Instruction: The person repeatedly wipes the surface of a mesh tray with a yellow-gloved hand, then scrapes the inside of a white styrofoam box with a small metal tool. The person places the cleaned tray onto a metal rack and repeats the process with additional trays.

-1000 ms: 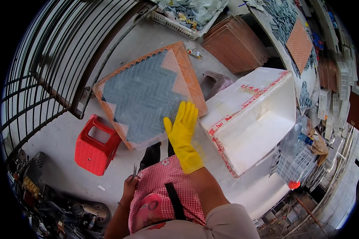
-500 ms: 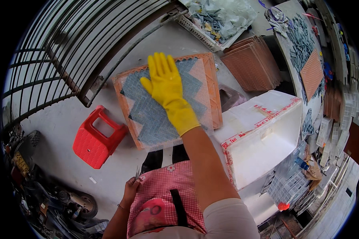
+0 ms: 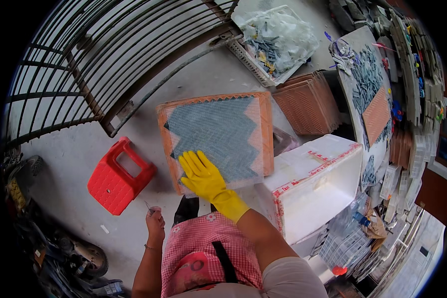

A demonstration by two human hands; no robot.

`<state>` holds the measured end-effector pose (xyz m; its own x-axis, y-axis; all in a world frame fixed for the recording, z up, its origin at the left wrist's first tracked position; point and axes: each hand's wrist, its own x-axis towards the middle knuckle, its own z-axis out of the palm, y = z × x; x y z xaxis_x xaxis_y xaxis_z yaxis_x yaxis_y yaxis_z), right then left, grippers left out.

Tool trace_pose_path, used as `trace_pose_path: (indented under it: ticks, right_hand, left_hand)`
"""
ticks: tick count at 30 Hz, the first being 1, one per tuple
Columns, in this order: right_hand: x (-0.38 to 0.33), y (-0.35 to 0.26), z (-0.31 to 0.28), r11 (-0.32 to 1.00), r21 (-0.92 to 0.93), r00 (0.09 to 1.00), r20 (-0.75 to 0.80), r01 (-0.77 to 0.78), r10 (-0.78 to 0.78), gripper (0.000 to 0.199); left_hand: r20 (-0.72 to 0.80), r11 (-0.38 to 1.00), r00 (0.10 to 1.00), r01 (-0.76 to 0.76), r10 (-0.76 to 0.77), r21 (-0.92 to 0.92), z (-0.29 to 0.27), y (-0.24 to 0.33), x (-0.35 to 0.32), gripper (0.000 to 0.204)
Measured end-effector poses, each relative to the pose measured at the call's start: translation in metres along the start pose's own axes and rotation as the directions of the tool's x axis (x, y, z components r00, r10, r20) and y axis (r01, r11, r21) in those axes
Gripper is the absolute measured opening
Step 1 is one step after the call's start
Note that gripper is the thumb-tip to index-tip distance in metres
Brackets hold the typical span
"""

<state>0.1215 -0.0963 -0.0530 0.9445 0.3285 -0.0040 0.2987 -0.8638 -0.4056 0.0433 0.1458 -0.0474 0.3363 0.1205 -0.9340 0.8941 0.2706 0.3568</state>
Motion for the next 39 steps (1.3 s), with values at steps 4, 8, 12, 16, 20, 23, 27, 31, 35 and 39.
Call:
trace_pose_path:
  ticks: [4,8,12,16,20,23,27,31,35,39]
  right_hand:
    - [0.069,0.043,-0.010,0.983,-0.073,0.984,-0.051,0.166,-0.170,0.053]
    - [0.104,0.109,-0.035,0.978,-0.063,0.946,-0.274,-0.197,0.173,0.059]
    - [0.059,0.143,-0.044,0.879,-0.147,0.845,-0.382,-0.454,0.373,0.061]
    - [0.008,0.070,-0.029,0.957,-0.115,0.961,-0.106,-0.268,0.256,0.060]
    - [-0.056,0.005,-0.002,0.997,0.081,0.997,0.071,0.012,-0.018,0.057]
    - [-0.085,-0.008,-0.021,0.960,0.272,0.992,0.091,0.062,-0.090,0.054]
    - [-0.124,-0.020,-0.062,0.854,0.519,0.995,0.102,-0.036,-0.020,0.049]
    - [-0.155,-0.029,-0.108,0.787,0.572,0.966,0.231,-0.231,0.116,0.045]
    - [-0.174,-0.023,-0.147,0.652,0.643,0.916,0.273,-0.402,0.295,0.039]
    - [-0.183,-0.016,-0.183,0.436,0.654,0.764,0.371,-0.618,0.528,0.034]
  left_hand:
    - [0.019,0.995,0.996,0.092,-0.092,0.027,0.014,0.013,0.004,0.010]
    - [0.056,0.984,0.993,-0.109,0.103,0.139,0.029,0.024,0.016,0.020]
    - [0.102,0.944,0.954,-0.296,0.283,0.149,0.059,0.028,0.036,0.036]
    - [0.081,0.906,0.909,-0.416,0.410,0.083,0.086,0.035,0.057,0.041]
    - [0.068,0.861,0.883,-0.469,0.465,0.197,0.105,0.040,0.062,0.034]
    - [0.025,0.752,0.837,-0.503,0.547,0.426,0.113,0.041,0.057,0.030]
    - [-0.014,0.654,0.750,-0.567,0.661,0.501,0.117,0.035,0.069,0.028]
    - [-0.042,0.689,0.801,-0.486,0.597,0.538,0.100,0.041,0.084,0.027]
    - [-0.074,0.806,0.841,-0.483,0.535,0.341,0.104,0.043,0.075,0.027]
    - [0.123,0.906,0.915,-0.400,0.385,0.136,0.120,0.065,0.034,0.027]
